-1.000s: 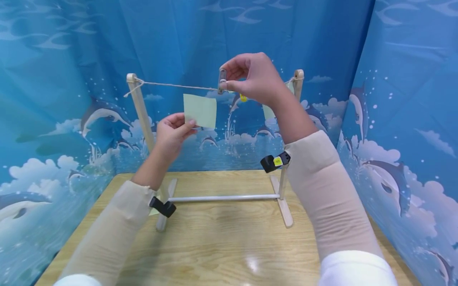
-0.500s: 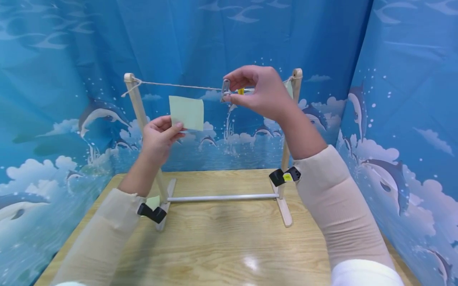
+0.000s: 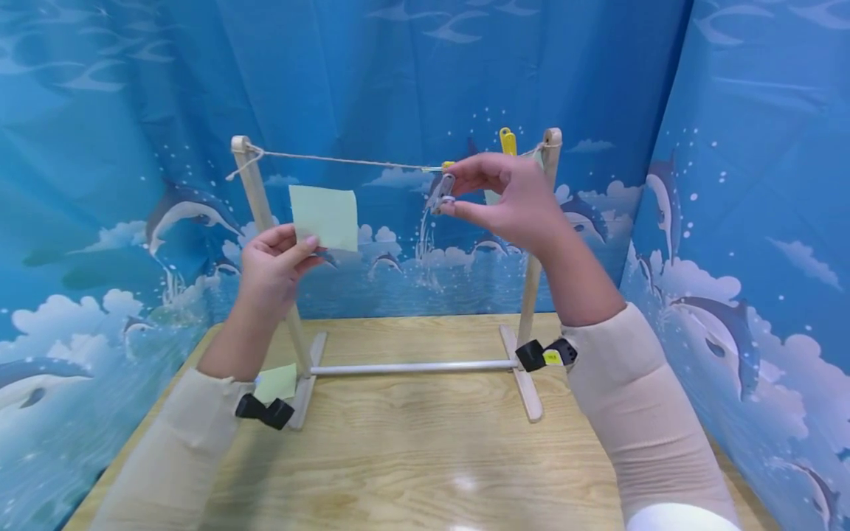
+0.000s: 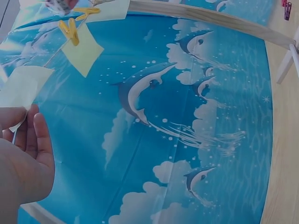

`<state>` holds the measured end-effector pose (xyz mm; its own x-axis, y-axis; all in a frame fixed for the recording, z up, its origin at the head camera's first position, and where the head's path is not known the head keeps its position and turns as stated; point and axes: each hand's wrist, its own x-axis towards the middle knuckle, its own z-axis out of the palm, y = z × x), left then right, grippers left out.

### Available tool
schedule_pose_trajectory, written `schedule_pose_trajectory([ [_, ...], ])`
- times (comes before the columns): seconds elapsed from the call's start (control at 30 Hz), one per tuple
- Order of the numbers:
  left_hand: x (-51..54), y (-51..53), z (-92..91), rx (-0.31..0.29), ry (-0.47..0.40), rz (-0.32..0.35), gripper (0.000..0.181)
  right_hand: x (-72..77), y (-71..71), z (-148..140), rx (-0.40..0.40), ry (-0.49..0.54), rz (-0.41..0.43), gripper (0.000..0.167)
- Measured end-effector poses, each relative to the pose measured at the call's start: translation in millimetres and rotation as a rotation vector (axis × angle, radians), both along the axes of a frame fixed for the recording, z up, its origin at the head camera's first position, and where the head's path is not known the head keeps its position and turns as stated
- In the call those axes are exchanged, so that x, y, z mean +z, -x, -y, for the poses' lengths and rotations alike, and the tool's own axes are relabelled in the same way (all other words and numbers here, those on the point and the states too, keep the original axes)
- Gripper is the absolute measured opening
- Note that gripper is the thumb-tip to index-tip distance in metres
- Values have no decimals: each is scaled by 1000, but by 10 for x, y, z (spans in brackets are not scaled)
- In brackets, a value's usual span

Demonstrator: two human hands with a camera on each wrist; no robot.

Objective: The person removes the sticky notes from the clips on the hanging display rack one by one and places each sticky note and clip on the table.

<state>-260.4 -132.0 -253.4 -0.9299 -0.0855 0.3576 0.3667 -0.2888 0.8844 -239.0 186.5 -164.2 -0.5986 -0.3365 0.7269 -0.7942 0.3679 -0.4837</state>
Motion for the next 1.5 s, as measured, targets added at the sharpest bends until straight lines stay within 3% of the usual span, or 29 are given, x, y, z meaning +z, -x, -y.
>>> schedule_pose_trajectory([
  [0.57,-152,-101,213,6,-28,37,36,-373,-134,-172,53,-21,-14,36],
  [0.97,-322,-160,318,10,-35,67,35,-604,-232,-276,71,-25,-9,39],
  [1.5,-560,-294,570,84,16,136,32,-954,-362,-512,103,35,-3,37],
])
